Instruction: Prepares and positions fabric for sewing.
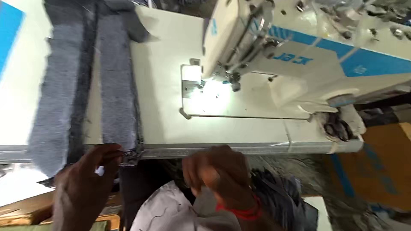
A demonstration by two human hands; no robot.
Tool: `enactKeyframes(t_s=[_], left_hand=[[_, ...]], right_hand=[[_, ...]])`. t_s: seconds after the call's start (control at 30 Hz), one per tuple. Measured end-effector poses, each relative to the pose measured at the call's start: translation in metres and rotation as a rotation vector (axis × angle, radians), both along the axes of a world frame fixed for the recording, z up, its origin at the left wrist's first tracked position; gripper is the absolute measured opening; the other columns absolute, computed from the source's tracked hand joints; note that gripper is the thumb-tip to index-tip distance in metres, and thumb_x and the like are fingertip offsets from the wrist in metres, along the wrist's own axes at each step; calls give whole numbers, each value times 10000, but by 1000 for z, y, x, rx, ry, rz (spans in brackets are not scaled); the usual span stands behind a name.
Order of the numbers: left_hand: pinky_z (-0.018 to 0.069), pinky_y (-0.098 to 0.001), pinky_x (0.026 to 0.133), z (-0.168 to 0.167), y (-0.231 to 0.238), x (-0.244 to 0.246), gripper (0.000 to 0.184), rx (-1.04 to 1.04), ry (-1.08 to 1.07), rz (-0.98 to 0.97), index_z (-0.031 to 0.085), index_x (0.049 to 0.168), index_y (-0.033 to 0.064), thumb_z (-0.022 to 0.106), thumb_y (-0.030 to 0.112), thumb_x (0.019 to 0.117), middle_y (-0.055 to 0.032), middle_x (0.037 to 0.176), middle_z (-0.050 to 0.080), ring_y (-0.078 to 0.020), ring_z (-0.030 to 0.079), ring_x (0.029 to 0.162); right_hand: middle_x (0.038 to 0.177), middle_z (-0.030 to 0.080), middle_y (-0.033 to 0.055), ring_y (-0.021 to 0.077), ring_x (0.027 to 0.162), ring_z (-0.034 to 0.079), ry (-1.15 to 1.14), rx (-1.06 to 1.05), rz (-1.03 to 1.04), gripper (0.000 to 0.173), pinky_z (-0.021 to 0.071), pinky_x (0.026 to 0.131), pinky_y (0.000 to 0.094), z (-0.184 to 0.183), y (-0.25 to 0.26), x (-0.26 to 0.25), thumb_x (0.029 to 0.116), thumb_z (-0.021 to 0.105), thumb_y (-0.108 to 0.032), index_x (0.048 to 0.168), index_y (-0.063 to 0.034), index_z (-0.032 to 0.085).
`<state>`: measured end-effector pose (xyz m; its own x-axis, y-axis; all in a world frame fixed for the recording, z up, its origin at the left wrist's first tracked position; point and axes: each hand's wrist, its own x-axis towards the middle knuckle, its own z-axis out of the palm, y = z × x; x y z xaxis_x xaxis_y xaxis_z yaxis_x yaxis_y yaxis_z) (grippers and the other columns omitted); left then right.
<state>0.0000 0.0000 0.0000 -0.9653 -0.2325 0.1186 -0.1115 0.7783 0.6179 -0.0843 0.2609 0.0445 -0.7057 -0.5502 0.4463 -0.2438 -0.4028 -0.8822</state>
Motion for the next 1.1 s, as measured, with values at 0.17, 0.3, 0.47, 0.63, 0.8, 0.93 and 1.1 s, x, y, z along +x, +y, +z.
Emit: enactKeyframes(t_s=[0.17, 0.3, 0.47, 0.63, 0.8, 0.93, 1.1], left_hand=[[557, -602, 836, 6, 14, -6, 319, -128, -15, -89, 725, 1225, 58, 617, 198, 959, -190, 1143, 673, -384, 666, 1027], [598, -502, 770, 7, 26, -12, 228, -247, 68, -54, 797, 1014, 101, 578, 88, 955, -106, 954, 734, -307, 720, 892], [611, -371, 700, 7, 1, -24, 156, -63, 28, -45, 790, 953, 140, 653, 211, 931, 3, 895, 727, -131, 705, 773], [580, -395, 767, 16, -14, -37, 177, -20, -57, -152, 693, 1036, 85, 630, 230, 956, -61, 1050, 687, -192, 672, 905], [557, -358, 600, 36, -19, -44, 141, -84, -99, -75, 652, 1016, 88, 724, 162, 919, -3, 760, 666, -133, 641, 638], [586, -416, 755, 40, -33, -49, 312, -67, -175, -50, 692, 1198, 107, 761, 173, 902, -30, 958, 718, -178, 688, 818], [576, -575, 848, 68, -26, -42, 243, -331, 291, 46, 736, 1085, -45, 585, 131, 1012, -234, 1067, 731, -383, 725, 963]], right_hand=[[607, 504, 16, 77, 543, 490, 270, 440, -153, 390, 423, 511, 237, -82, -36, -27, 1060, 539, -228, 728, -31, 591], [655, 564, 70, 153, 563, 537, 310, 488, -242, 401, 452, 534, 327, -97, -55, -31, 1066, 524, -292, 789, -23, 630], [944, 674, 76, 184, 659, 632, 512, 557, -208, 288, 523, 538, 373, -97, -62, -31, 1044, 535, -274, 1227, -94, 666], [915, 656, 86, 223, 613, 631, 779, 684, -225, 284, 500, 471, 393, -95, -68, -29, 965, 549, -137, 1214, -130, 684], [837, 634, 77, 233, 629, 630, 837, 678, -241, 260, 493, 479, 392, -101, -67, -29, 951, 566, -126, 1166, -138, 712], [861, 661, 80, 237, 655, 649, 737, 662, -206, 272, 509, 515, 416, -102, -66, -30, 961, 545, -124, 1176, -149, 710], [1347, 616, 147, 216, 1132, 656, 469, 448, -402, 468, 578, 945, 404, -80, -54, -31, 1042, 546, -364, 1414, -83, 588]])
